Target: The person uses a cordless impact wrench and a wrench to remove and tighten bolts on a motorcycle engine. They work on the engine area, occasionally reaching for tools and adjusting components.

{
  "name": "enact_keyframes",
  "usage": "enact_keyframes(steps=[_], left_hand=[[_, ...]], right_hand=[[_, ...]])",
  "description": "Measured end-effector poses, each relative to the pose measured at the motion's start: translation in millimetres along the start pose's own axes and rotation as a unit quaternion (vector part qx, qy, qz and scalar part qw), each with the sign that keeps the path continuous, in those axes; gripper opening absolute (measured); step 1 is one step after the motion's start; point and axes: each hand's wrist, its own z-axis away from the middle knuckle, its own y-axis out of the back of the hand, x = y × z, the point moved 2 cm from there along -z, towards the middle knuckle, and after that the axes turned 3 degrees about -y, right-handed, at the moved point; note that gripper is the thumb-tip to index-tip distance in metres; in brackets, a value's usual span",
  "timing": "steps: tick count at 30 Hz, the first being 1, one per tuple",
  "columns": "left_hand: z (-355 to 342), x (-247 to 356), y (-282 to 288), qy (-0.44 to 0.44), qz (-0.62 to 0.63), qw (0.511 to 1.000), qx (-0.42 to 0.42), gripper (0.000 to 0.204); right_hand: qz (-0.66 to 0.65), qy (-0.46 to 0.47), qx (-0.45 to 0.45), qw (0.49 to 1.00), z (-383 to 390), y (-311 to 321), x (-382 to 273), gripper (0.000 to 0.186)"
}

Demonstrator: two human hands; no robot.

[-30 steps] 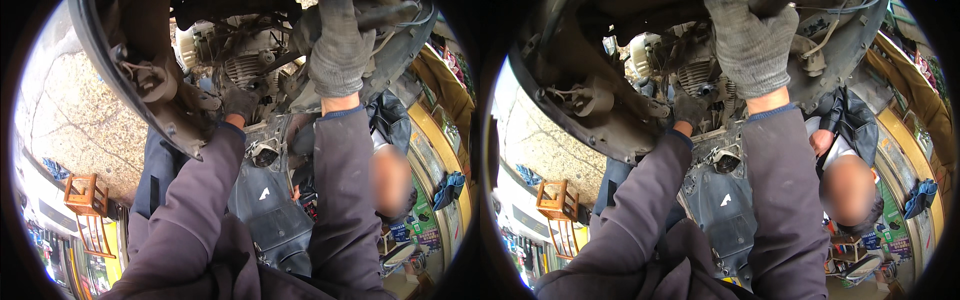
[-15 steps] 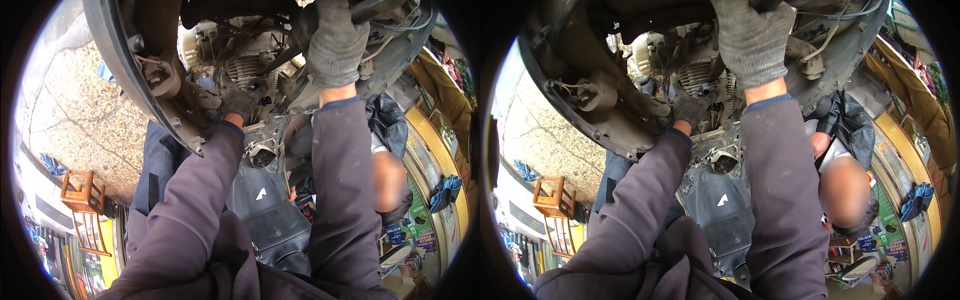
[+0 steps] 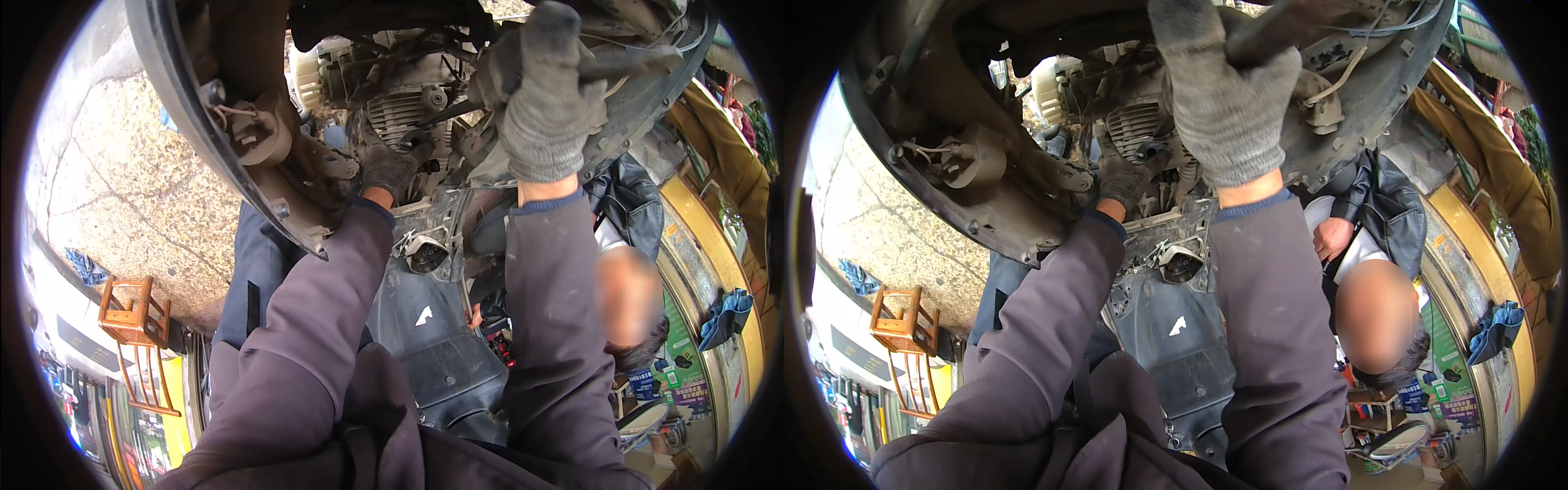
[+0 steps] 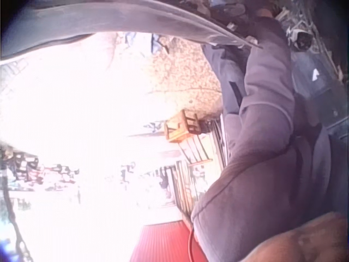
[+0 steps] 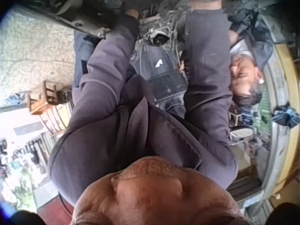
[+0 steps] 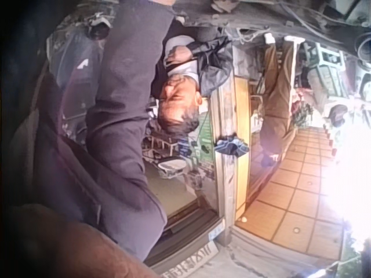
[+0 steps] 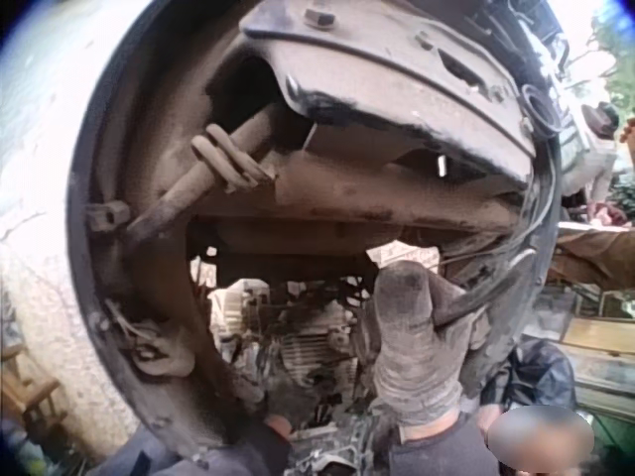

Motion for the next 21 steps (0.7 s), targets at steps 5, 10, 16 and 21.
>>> enact_keyframes(steps=[5,10,16,21], left_hand=[[-5.1,-6.1,-3.5,0.002,-0.07,0.997,-0.04,0.13],[0.2,-6.2,-1.7,-0.054,-0.021,0.998,0.039,0.126],[4.6,-11.5,-8.7,-0.049,-0.03,0.997,0.052,0.126],[-0.6,-18.7,-7.6,-0.141,-0.076,0.977,0.139,0.119]], right_hand=[[0.12,0.243,0.065,0.96,-9.8,-18.8,-1.1,0.043],[0.06,-0.052,-0.032,0.996,-7.2,22.4,18.2,0.033],[-0.3,-0.092,-0.106,0.944,-4.6,17.5,34.5,0.033],[0.11,0.01,-0.082,0.99,-16.6,0.9,19.8,0.054]])
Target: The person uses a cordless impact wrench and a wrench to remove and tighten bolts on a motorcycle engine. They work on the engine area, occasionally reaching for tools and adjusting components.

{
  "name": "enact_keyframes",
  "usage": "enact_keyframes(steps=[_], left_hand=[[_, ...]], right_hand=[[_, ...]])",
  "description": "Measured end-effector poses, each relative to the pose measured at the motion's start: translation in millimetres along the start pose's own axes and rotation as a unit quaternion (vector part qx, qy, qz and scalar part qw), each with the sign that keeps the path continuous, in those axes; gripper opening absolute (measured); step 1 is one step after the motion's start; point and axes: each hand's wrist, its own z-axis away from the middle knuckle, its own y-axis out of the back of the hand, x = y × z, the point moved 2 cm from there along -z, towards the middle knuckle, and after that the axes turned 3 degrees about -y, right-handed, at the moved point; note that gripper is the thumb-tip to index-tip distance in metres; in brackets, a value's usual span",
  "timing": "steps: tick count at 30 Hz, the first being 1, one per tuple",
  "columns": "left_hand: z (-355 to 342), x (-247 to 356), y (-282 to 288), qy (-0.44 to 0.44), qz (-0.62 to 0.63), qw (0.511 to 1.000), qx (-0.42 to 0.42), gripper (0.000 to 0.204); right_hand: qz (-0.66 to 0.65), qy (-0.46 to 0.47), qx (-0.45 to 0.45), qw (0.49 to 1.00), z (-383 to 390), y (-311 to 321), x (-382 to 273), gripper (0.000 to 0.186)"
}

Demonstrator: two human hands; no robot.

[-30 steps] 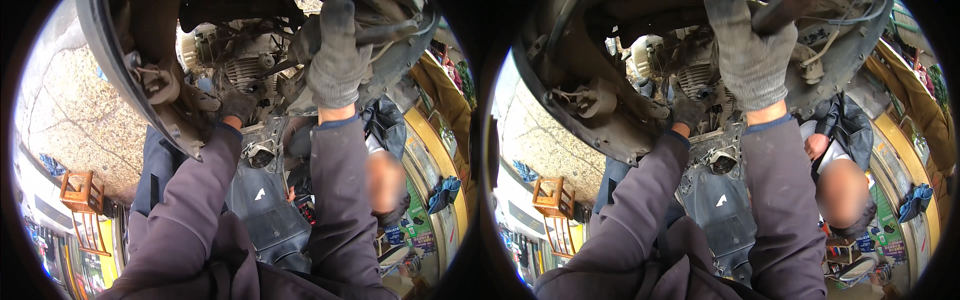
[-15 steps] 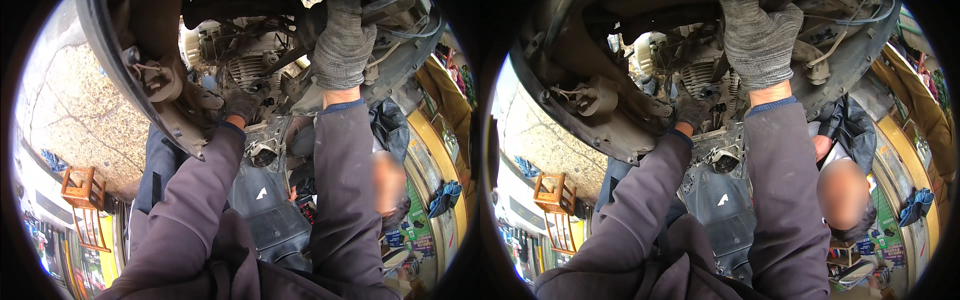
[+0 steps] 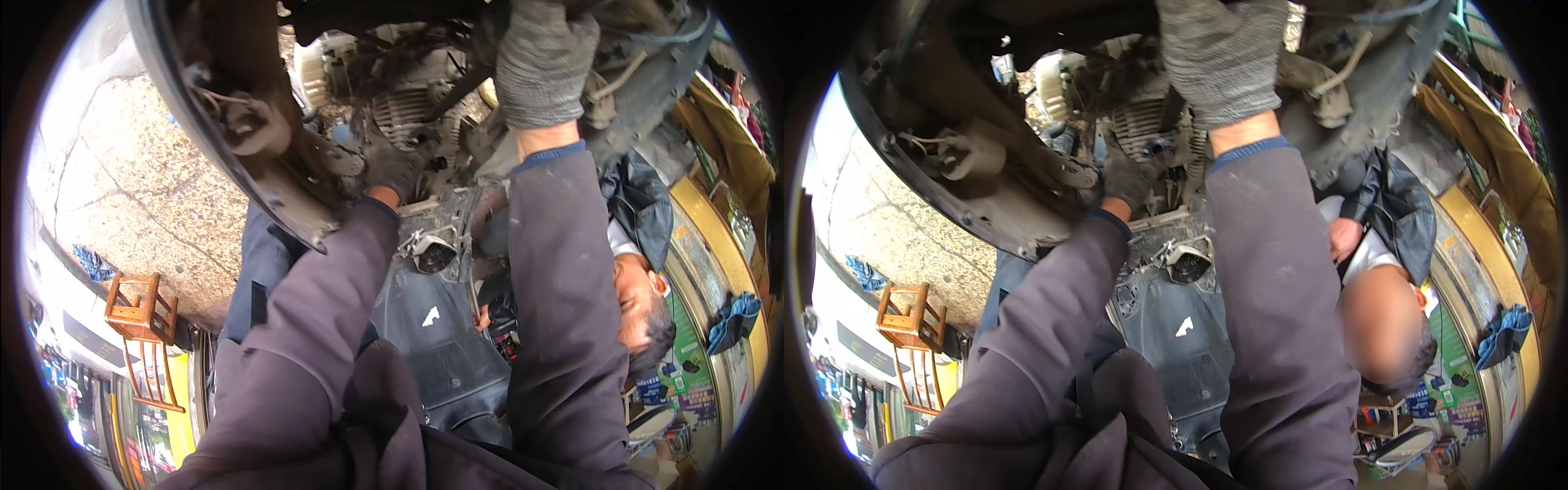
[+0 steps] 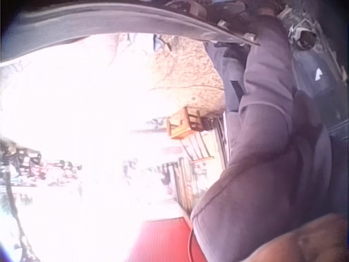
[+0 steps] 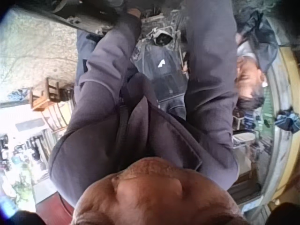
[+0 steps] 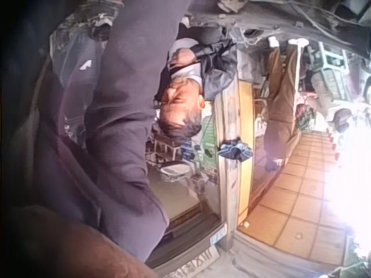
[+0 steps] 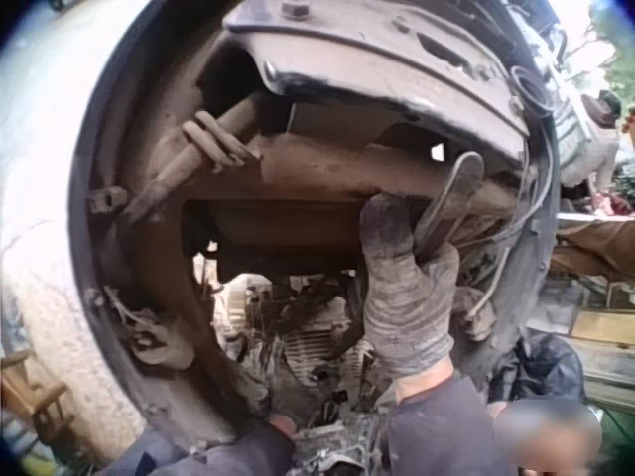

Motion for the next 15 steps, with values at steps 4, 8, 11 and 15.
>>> enact_keyframes(steps=[4,8,11,15], left_hand=[[-0.8,-5.8,-4.4,0.112,0.039,0.99,-0.077,0.118],[-0.1,1.1,0.0,0.108,0.022,0.991,-0.07,0.113],[0.9,6.3,6.0,0.092,0.109,0.986,-0.082,0.112],[-4.1,6.3,5.4,0.101,0.159,0.975,-0.115,0.105]], right_hand=[[-0.465,-0.178,0.084,0.863,29.8,7.7,2.3,0.052],[-0.543,-0.021,-0.102,0.833,37.6,24.5,4.2,0.051],[-0.283,-0.067,-0.006,0.957,17.3,29.0,16.3,0.033],[-0.447,-0.058,-0.109,0.886,19.8,32.4,-1.9,0.047]])
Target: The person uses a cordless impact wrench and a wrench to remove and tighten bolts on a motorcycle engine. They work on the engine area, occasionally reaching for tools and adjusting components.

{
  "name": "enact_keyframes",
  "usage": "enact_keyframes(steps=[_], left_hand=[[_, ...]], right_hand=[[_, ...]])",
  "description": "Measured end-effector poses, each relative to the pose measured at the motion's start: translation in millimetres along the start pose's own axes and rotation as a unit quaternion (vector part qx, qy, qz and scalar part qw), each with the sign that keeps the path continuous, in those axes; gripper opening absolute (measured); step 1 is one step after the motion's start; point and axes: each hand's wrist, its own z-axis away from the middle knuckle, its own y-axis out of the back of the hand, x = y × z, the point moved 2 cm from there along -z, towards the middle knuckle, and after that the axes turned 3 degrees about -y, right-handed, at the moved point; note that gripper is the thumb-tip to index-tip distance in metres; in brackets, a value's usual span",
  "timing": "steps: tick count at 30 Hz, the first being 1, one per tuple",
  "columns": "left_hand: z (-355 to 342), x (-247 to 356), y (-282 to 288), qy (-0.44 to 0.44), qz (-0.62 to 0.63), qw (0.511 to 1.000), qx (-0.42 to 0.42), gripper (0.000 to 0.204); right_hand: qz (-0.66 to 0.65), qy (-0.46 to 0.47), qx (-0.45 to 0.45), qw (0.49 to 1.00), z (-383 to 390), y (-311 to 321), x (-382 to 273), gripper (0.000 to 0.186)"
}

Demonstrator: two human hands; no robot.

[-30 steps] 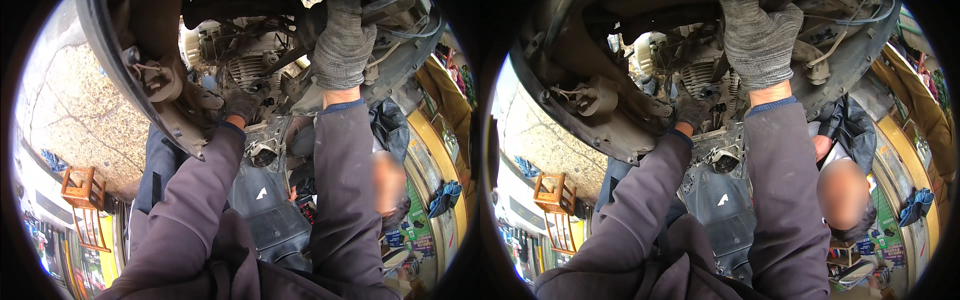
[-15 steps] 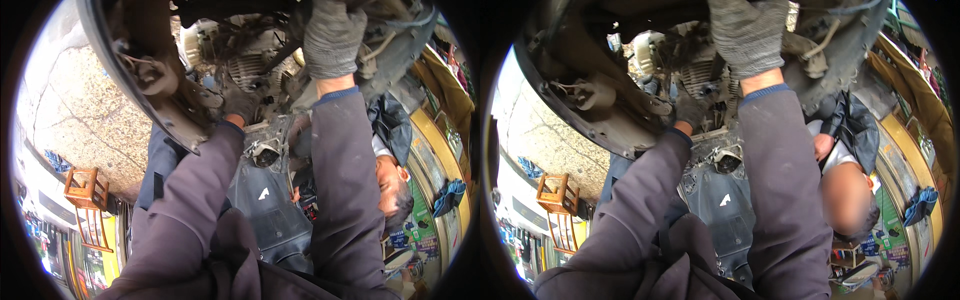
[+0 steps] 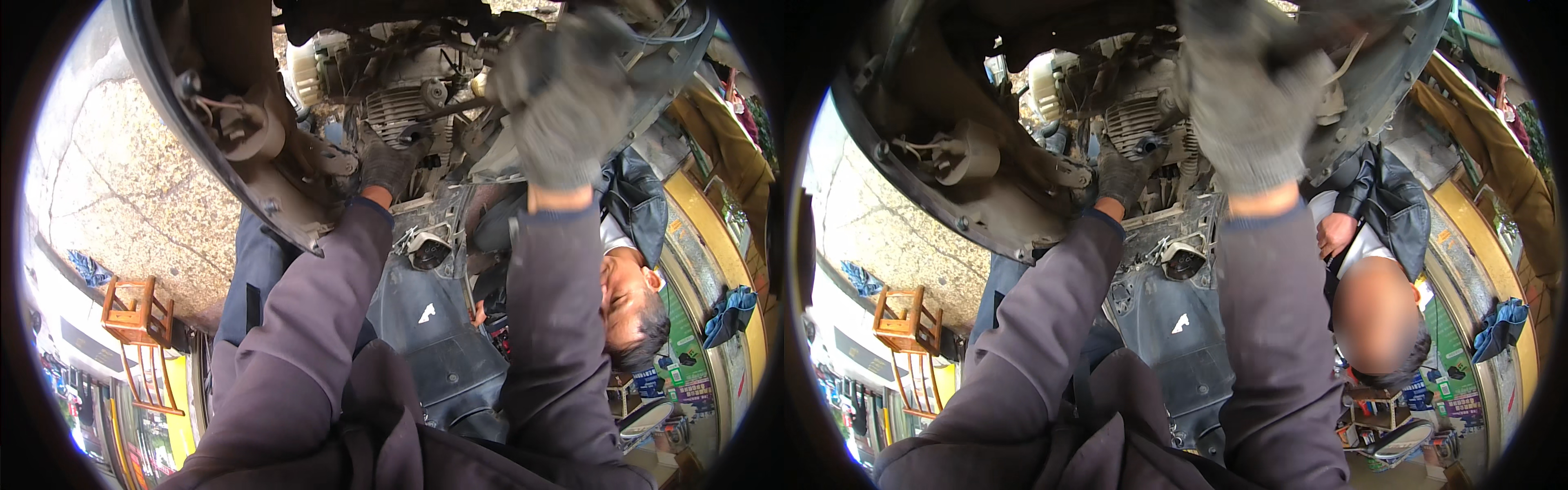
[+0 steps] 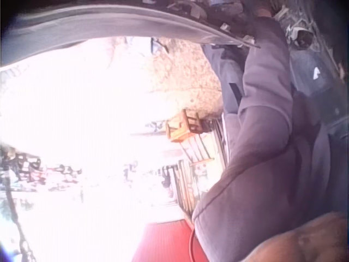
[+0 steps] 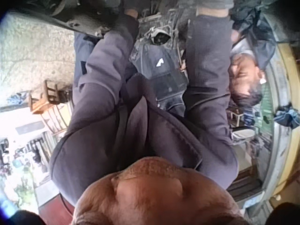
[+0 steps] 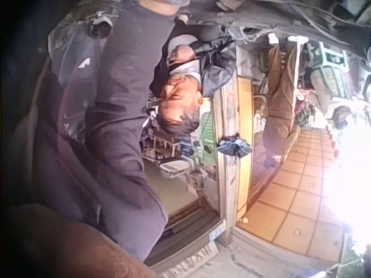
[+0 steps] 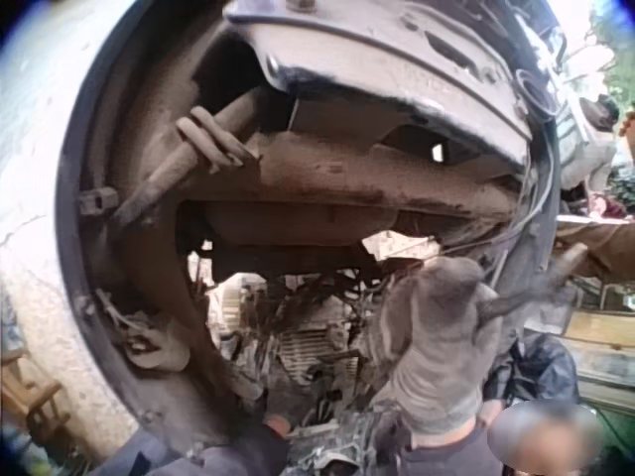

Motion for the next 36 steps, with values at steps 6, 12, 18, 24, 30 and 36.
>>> enact_keyframes(steps=[6,12,18,24,30,36], left_hand=[[24.8,9.7,-0.1,-0.08,-0.186,0.976,0.085,0.109],[127.0,65.1,0.6,-0.348,-0.143,0.924,-0.064,0.089],[167.0,90.4,-24.2,0.059,0.335,0.862,-0.376,0.051],[176.0,95.6,-32.4,0.29,0.461,0.782,-0.303,0.055],[166.8,111.0,-42.8,0.399,0.526,0.725,-0.196,0.063],[130.8,133.6,-61.9,0.459,0.535,0.699,-0.119,0.055]], right_hand=[[0.076,-0.033,-0.064,0.995,58.0,-35.1,-91.9,0.056],[0.111,-0.126,0.09,0.982,93.2,-43.1,-96.1,0.047],[0.217,-0.292,0.24,0.9,132.4,-22.9,-72.5,0.029],[0.402,-0.23,0.192,0.865,213.6,-30.1,-74.0,0.052],[0.282,-0.485,0.166,0.811,290.8,-44.3,-115.0,0.074],[0.275,-0.328,0.175,0.887,261.5,-44.6,-159.7,0.07]])
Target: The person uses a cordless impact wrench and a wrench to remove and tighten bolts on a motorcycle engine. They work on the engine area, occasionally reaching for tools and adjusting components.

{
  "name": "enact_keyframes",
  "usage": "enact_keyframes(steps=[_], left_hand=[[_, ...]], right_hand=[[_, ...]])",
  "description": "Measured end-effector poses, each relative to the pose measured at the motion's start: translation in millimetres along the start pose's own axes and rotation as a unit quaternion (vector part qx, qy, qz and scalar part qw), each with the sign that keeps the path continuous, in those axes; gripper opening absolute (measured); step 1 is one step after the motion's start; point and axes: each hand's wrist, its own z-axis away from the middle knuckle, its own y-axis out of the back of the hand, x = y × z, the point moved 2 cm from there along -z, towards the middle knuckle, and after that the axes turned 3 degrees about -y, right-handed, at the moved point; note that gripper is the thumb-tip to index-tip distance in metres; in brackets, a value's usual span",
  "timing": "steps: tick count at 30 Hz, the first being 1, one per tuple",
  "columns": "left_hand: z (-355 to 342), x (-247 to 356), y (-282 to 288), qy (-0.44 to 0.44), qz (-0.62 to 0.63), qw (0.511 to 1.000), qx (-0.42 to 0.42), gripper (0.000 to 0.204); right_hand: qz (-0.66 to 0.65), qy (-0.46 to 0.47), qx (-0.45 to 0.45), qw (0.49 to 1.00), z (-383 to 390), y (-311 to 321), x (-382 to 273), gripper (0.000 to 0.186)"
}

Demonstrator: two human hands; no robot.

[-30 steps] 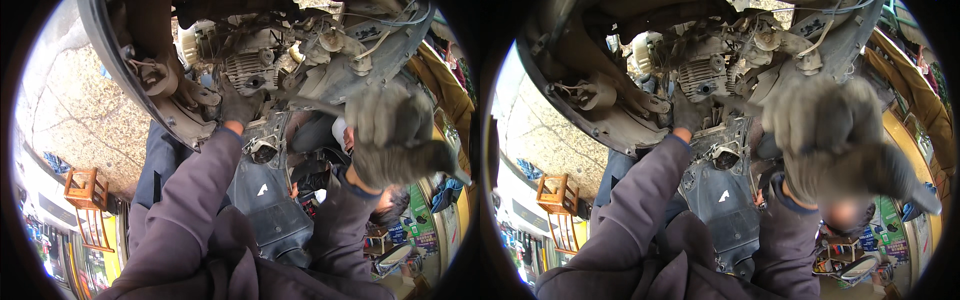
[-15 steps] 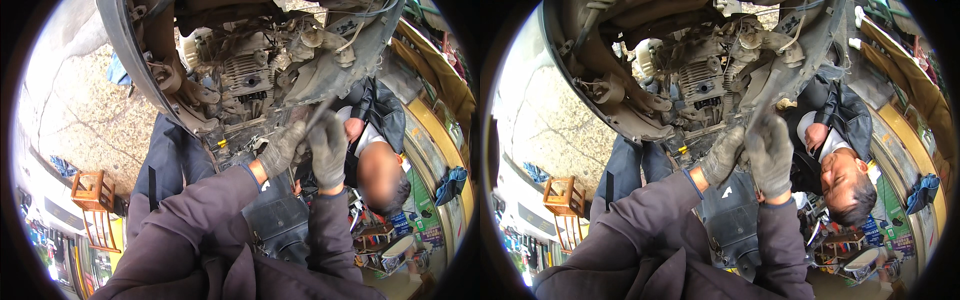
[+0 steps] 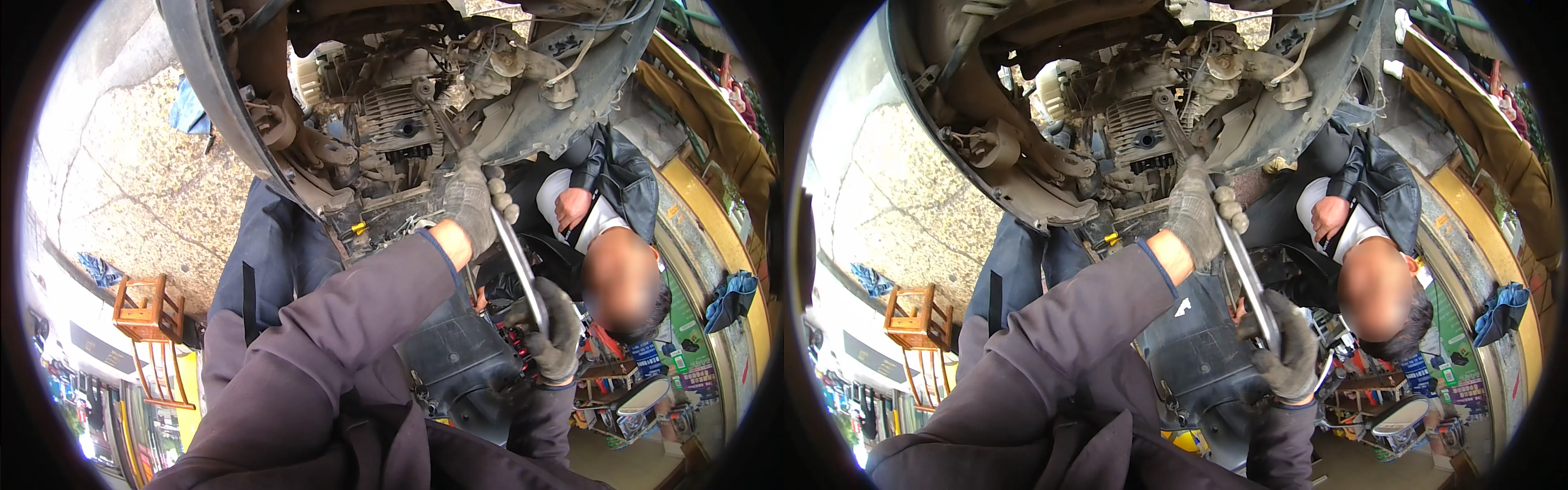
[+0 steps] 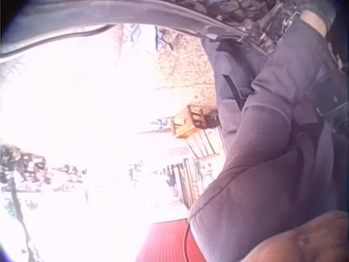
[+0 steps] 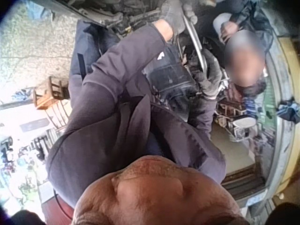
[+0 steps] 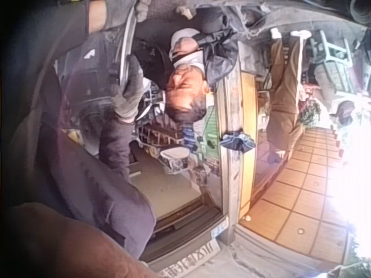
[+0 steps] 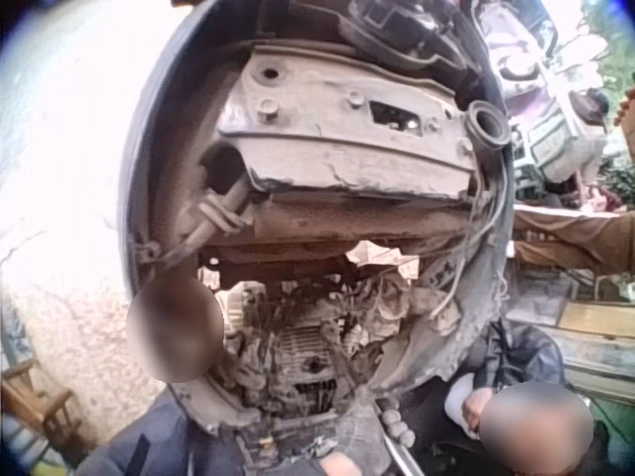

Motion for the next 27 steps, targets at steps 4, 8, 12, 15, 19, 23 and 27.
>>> enact_keyframes(steps=[4,8,12,15,19,23,27], left_hand=[[-8.4,4.1,-16.1,-0.01,0.02,1.0,-0.014,0.051],[-15.2,9.9,-21.4,-0.038,0.013,0.999,-0.032,0.047],[-20.6,17.7,-24.6,-0.038,0.045,0.997,-0.05,0.037],[-22.9,23.0,-28.2,-0.035,0.036,0.998,-0.048,0.037],[-25.4,26.4,-31.5,-0.022,0.058,0.997,-0.037,0.036],[-29.1,32.6,-34.6,-0.041,0.057,0.997,-0.04,0.036],[-30.0,39.5,-36.9,-0.059,0.057,0.993,-0.082,0.036]], right_hand=[[0.109,0.099,0.148,0.978,-18.0,-0.9,-16.1,0.058],[0.202,0.126,0.174,0.955,-39.6,-0.6,-28.7,0.051],[0.331,0.138,0.114,0.927,-67.9,11.0,-52.0,0.042],[0.424,0.131,0.069,0.893,-83.8,14.3,-65.1,0.033],[0.3,0.142,0.099,0.938,-93.9,5.5,-72.6,0.036],[0.132,0.122,0.113,0.977,-110.2,-8.2,-86.8,0.029],[0.157,0.17,0.058,0.971,-135.3,-24.7,-112.7,0.026]])
